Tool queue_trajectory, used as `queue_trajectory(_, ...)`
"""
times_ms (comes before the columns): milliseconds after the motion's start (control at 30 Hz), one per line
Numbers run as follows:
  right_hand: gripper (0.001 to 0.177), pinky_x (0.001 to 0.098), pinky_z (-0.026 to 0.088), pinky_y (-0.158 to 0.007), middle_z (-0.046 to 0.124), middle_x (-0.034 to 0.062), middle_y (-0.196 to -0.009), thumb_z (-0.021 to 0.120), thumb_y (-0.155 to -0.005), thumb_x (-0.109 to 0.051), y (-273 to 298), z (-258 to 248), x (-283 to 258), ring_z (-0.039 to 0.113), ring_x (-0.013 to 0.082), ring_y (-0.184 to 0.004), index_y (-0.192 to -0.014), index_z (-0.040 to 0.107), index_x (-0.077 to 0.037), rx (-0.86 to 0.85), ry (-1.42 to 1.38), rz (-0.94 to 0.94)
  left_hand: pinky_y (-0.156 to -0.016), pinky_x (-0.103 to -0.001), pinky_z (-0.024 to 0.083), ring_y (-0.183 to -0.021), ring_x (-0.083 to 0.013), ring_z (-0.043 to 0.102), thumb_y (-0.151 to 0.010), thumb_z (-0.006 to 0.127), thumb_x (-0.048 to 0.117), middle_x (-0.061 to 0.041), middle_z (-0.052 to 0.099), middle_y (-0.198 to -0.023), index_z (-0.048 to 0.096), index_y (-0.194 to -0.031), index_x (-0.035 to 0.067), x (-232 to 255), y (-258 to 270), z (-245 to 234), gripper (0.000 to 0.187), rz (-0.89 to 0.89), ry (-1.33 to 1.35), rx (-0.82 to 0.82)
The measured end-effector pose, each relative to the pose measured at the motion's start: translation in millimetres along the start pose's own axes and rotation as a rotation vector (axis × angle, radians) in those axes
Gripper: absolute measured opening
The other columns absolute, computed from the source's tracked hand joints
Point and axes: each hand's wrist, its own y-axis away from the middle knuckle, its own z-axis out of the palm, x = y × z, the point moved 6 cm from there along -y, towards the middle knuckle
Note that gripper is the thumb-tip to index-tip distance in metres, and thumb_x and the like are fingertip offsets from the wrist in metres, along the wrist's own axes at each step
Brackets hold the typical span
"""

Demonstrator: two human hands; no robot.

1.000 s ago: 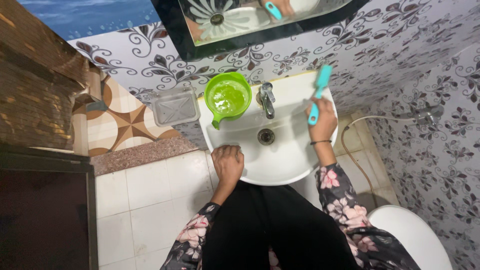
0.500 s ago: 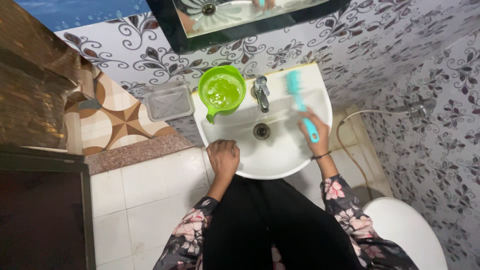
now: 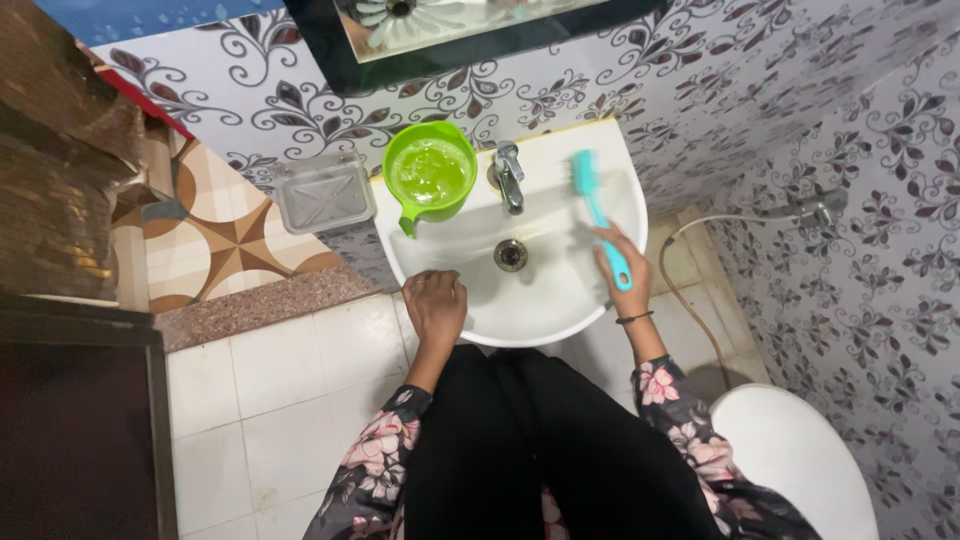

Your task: The person scrubs a white bathroom sink using a blue brush and soapy water from a green pitcher. They repeatedly dip the brush into the pitcher and scrub various areas of the sink basin and around the drain.

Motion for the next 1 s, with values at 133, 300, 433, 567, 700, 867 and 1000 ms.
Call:
queue_trajectory(133, 0.026, 0.0357, 0.055, -0.1, 0.069, 0.0182, -0.134, 0.073, -0.094, -0.007, 10, 2, 5, 0.069, 0.0294, -0.124, -0.121, 0.071, -0.007, 0.063, 0.023, 0.08, -0.101, -0.044, 0.04, -0.103, -0.0265, 0.065, -0.085, 0.069, 0.013, -0.007, 0.074, -0.091, 0.076, -0.091, 0.009, 0, 0, 2, 0.009, -0.015, -0.012, -0.017)
queue_trajectory(300, 0.028, 0.0362, 0.056, -0.093, 0.071, 0.0161, -0.131, 0.075, -0.089, -0.008, 22, 18, -13, 0.071, 0.0314, -0.117, -0.117, 0.076, -0.012, -0.114, 0.125, -0.017, -0.101, -0.043, 0.04, -0.102, -0.0262, 0.064, -0.084, 0.07, 0.012, -0.007, 0.074, -0.091, 0.076, -0.091, 0.008, 0, -1, 1, 0.01, -0.012, -0.015, -0.014)
queue_trajectory(433, 0.027, 0.0351, 0.057, -0.09, 0.067, 0.0179, -0.136, 0.072, -0.094, -0.008, 13, 6, -10, 0.073, 0.0287, -0.113, -0.121, 0.073, -0.01, 0.107, 0.069, 0.109, -0.101, -0.043, 0.041, -0.101, -0.0261, 0.065, -0.083, 0.071, 0.012, -0.007, 0.074, -0.089, 0.077, -0.089, 0.008, 0, -1, 1, 0.009, -0.04, -0.022, -0.021)
queue_trajectory(567, 0.029, 0.0348, 0.058, -0.089, 0.071, 0.0154, -0.132, 0.075, -0.088, -0.009, 29, 21, -20, 0.074, 0.0274, -0.107, -0.117, 0.074, -0.011, -0.123, 0.086, -0.069, -0.102, -0.042, 0.041, -0.1, -0.0253, 0.065, -0.083, 0.071, 0.012, -0.007, 0.074, -0.089, 0.078, -0.089, 0.008, 0, -1, 4, 0.01, -0.025, -0.056, -0.041)
queue_trajectory(700, 0.029, 0.0349, 0.058, -0.095, 0.071, 0.0148, -0.134, 0.073, -0.097, -0.013, 50, 23, -2, 0.074, 0.0299, -0.114, -0.125, 0.072, -0.007, 0.042, -0.091, 0.09, -0.101, -0.043, 0.041, -0.099, -0.0258, 0.066, -0.082, 0.071, 0.012, -0.007, 0.075, -0.087, 0.078, -0.086, 0.008, -3, -2, 5, 0.009, -0.059, -0.058, -0.048)
queue_trajectory(867, 0.041, 0.0339, 0.054, -0.084, 0.07, 0.0136, -0.117, 0.063, -0.097, -0.025, 73, 71, 78, 0.072, 0.0276, -0.104, -0.134, 0.064, -0.007, 0.143, -1.145, 1.043, -0.102, -0.043, 0.041, -0.1, -0.0257, 0.066, -0.082, 0.071, 0.011, -0.007, 0.074, -0.088, 0.078, -0.087, 0.009, -1, -2, 5, 0.009, -0.034, -0.077, -0.051)
queue_trajectory(1000, 0.044, 0.0354, 0.054, -0.092, 0.066, 0.0149, -0.114, 0.061, -0.095, -0.026, 63, 102, 111, 0.069, 0.0272, -0.112, -0.135, 0.059, -0.009, 0.211, -1.344, 1.183, -0.101, -0.044, 0.041, -0.1, -0.0263, 0.066, -0.08, 0.071, 0.011, -0.008, 0.074, -0.088, 0.077, -0.086, 0.008, -1, -3, 1, 0.009, -0.049, -0.039, -0.036)
